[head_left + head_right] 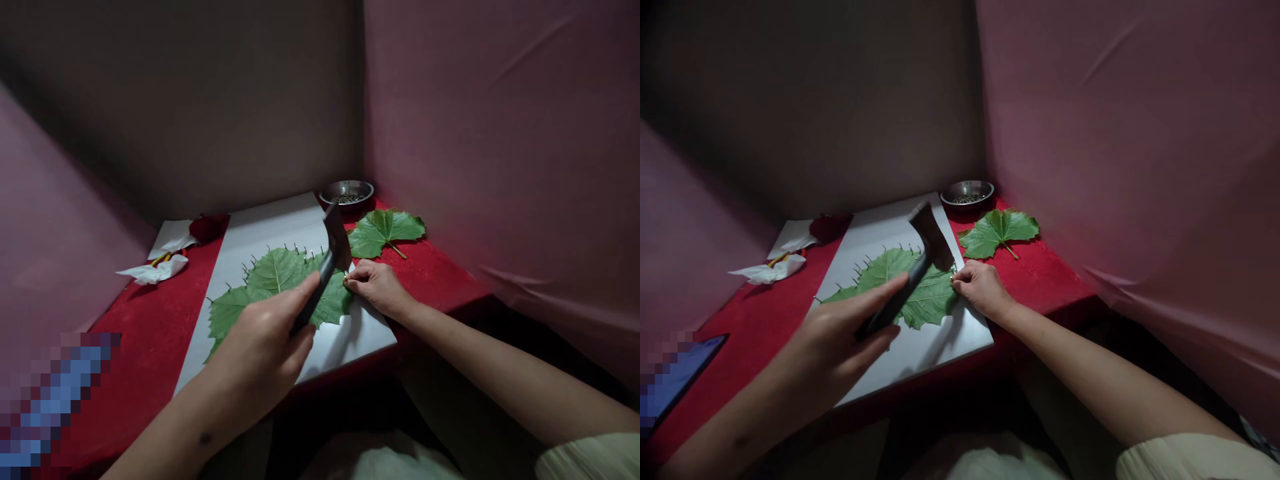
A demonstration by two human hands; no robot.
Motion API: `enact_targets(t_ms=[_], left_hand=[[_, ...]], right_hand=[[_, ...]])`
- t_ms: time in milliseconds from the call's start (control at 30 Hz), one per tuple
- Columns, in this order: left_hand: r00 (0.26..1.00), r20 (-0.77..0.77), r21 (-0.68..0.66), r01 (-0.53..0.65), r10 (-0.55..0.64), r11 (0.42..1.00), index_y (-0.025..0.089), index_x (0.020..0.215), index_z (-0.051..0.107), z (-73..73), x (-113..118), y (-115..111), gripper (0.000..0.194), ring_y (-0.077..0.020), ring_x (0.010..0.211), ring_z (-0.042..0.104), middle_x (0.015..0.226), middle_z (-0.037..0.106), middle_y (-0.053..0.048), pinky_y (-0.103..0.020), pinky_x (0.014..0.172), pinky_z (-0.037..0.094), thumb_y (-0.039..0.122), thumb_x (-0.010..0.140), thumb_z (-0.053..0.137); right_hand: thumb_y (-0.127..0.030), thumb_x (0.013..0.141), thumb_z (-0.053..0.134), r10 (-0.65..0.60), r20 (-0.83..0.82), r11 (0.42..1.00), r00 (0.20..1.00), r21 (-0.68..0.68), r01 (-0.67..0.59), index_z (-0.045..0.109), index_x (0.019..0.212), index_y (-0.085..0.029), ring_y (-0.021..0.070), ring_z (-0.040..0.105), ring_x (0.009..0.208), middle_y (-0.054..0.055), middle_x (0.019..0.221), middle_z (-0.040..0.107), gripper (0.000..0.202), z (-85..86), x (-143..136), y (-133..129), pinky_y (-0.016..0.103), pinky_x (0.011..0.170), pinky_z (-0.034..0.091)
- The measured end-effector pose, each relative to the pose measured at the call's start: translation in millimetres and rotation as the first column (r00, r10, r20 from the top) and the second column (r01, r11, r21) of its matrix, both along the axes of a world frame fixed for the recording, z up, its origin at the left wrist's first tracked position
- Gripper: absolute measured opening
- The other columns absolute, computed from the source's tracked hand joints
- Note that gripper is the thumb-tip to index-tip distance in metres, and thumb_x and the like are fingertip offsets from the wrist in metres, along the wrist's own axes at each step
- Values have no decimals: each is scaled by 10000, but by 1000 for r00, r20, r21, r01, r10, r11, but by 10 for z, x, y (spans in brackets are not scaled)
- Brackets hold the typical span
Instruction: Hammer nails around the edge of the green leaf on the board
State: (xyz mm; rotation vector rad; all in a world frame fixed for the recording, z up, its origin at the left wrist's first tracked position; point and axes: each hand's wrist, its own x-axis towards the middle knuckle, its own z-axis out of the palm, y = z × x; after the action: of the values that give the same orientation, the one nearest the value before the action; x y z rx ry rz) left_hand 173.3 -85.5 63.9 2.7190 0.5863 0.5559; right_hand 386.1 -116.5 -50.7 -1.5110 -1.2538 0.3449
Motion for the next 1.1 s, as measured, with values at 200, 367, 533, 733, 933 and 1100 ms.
enact_targets(t_ms=[200, 367, 533, 733, 933, 1100], left_hand=[[999, 27, 41, 31, -32, 999, 170, 1301, 485, 11, -2, -29, 534, -160, 775, 656, 935, 712, -57, -250, 654, 513, 109, 771, 504], [999, 37, 51, 22, -24, 998, 145, 1307, 476, -22, -26, -45, 523, -172, 781, 660, 942, 707, -80, -264, 652, 521, 118, 784, 489], [999, -5, -44, 33, -33, 999, 179, 1286, 503, -17, -20, -19, 517, -180, 808, 668, 950, 715, -62, -269, 668, 526, 113, 773, 498], [997, 75, 12, 17, -18, 1000, 130, 1294, 489, -11, 26, -107, 504, -183, 801, 661, 949, 704, -91, -280, 679, 528, 121, 790, 499], [1000, 3, -81, 1, -1, 997, 171, 1292, 497, -18, 36, -82, 515, -178, 758, 656, 838, 703, -43, -293, 669, 536, 126, 779, 503], [993, 104, -49, -43, 48, 998, 171, 1330, 450, 60, -40, -117, 530, -170, 745, 653, 897, 700, -61, -287, 673, 530, 161, 803, 501]], right_hand=[[-111, 687, 631, 4, -21, 1000, 1000, -1, -4, 708, 653, -166, 103, 557, 621, 2, 654, 585, 100, -8, 0, 9, 225, 610, 423], [-104, 689, 622, -1, -17, 1000, 1000, -24, 1, 708, 652, -167, 102, 559, 623, 3, 660, 587, 112, 1, 1, 9, 223, 610, 421], [-85, 674, 625, 5, -5, 999, 1000, -33, -5, 697, 625, -168, 99, 551, 622, -1, 650, 584, 120, 3, -2, 17, 218, 609, 418], [-100, 690, 626, -10, 2, 999, 1000, -49, 10, 697, 634, -163, 107, 554, 633, 1, 658, 581, 111, -10, -2, 20, 223, 606, 412], [-98, 692, 623, 14, -5, 999, 1000, -41, -15, 686, 622, -150, 110, 555, 641, 8, 663, 578, 107, -15, 9, 16, 225, 605, 413], [-103, 688, 627, -19, -2, 999, 1000, -35, 19, 705, 648, -161, 103, 552, 628, 5, 653, 586, 105, -12, -2, 22, 222, 610, 420]])
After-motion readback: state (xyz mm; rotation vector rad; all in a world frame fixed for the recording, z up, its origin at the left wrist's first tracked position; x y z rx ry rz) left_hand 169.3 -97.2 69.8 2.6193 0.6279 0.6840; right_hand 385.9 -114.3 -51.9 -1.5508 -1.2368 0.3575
